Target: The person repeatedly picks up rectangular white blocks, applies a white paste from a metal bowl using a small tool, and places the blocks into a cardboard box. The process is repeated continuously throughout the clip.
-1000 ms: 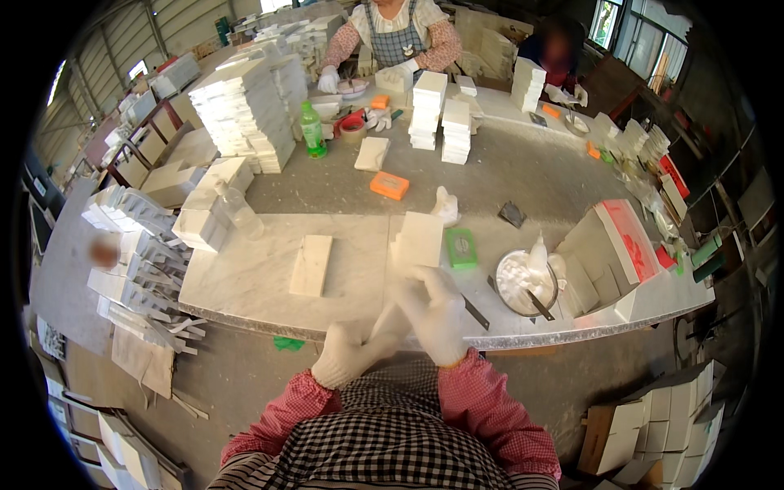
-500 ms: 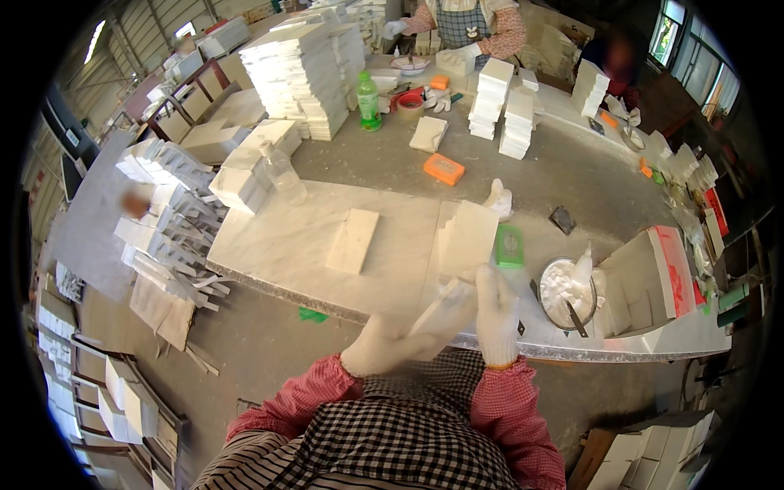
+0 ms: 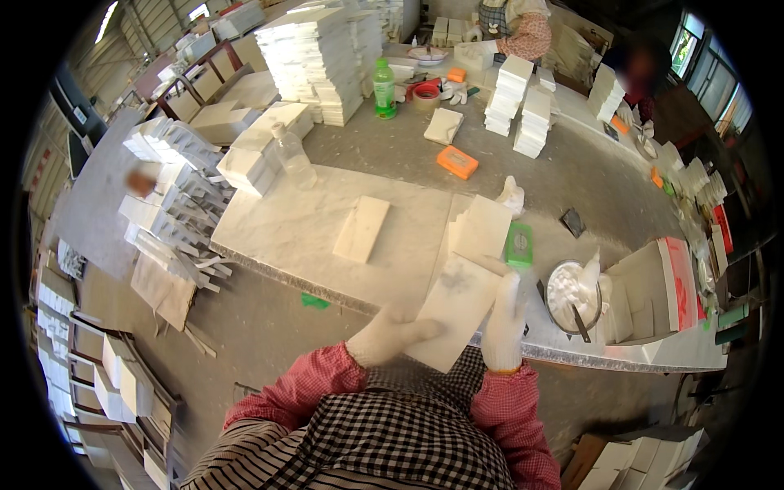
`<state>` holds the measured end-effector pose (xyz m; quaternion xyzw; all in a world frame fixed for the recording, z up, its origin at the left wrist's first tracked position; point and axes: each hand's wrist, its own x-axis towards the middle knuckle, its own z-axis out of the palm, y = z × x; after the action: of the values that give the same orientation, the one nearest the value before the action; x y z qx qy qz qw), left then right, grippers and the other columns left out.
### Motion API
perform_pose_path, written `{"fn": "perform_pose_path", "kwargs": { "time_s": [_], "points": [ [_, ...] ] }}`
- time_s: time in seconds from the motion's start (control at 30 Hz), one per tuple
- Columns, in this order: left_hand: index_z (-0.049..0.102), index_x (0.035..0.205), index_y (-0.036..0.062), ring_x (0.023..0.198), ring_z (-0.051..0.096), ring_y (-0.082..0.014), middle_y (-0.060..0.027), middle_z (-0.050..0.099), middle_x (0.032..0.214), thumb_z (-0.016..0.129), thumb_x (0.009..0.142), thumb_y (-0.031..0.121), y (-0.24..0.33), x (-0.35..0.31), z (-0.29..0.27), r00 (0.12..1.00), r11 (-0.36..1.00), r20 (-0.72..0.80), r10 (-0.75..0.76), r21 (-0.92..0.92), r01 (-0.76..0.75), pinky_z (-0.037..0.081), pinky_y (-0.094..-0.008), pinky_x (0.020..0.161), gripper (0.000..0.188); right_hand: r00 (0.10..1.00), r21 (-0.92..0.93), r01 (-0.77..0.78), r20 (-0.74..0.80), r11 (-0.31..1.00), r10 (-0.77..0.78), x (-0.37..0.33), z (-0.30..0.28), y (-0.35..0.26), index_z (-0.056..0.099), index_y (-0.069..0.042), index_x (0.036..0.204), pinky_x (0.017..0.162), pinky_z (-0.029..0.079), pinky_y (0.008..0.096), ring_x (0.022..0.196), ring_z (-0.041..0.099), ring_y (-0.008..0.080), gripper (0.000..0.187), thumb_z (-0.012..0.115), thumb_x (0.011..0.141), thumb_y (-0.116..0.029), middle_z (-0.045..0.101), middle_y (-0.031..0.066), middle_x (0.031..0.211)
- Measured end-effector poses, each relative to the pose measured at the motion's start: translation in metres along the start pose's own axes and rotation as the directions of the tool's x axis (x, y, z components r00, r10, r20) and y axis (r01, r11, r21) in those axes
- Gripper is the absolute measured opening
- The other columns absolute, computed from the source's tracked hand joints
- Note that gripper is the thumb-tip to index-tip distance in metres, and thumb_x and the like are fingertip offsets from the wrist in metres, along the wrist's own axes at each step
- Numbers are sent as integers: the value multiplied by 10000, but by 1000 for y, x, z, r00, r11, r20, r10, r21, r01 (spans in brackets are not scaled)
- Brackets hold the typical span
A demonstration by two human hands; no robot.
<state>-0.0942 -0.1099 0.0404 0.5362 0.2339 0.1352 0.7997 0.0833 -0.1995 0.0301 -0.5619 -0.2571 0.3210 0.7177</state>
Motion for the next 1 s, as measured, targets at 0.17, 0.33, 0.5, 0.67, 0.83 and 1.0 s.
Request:
{"fn": "perform_pose_path", "kwargs": {
  "time_s": [0.17,0.33,0.5,0.67,0.83,1.0],
  "points": [
    [695,1304,-33,1020,663,-89,-41,740,1153,705,1019,198,4,-2,-1,998,998,52,-22,-49,25,550,-271,910,367,995,126,-22,99,992,10,-5,5,-13,565,15,1396,1048,495,352,1209,624,228,633,317,1139,-507,680,156,1282],
    [695,1298,-31,1016,662,-88,-41,739,1151,704,1018,194,10,-3,-4,991,996,110,-75,-31,79,549,-273,902,359,997,122,-24,75,992,15,4,-4,-14,549,27,1386,989,557,386,1147,675,276,687,336,1117,-569,662,209,1302],
    [704,1287,-23,993,669,-87,-42,741,1142,721,1006,201,1,-1,-3,992,997,105,-77,9,76,555,-270,877,360,999,248,-33,8,968,32,3,9,-22,518,24,1407,936,592,402,1084,707,299,696,341,1112,-581,661,235,1291],
    [639,1337,-53,1066,700,-192,-126,719,1236,772,945,176,-2,3,1,997,997,-19,-72,-18,71,569,-334,950,473,997,249,16,68,968,-34,-5,9,-2,420,-6,1488,983,562,436,1172,642,294,708,301,1114,-596,613,193,1338],
    [621,1331,-52,1084,710,-249,-155,700,1262,751,962,175,-5,9,-9,989,948,-104,-103,-312,66,588,-375,959,453,998,-42,36,55,998,-34,-21,21,19,437,20,1527,1109,448,341,1295,556,223,457,434,1132,-210,577,137,1436],
    [640,1262,-87,1074,711,-257,-169,719,1193,716,995,250,-3,22,-19,977,960,-211,39,-264,-95,595,-375,929,436,979,-248,100,199,964,-51,-33,23,14,475,50,1494,1106,440,349,1296,564,236,452,460,1103,-176,609,170,1394]
  ]
}}
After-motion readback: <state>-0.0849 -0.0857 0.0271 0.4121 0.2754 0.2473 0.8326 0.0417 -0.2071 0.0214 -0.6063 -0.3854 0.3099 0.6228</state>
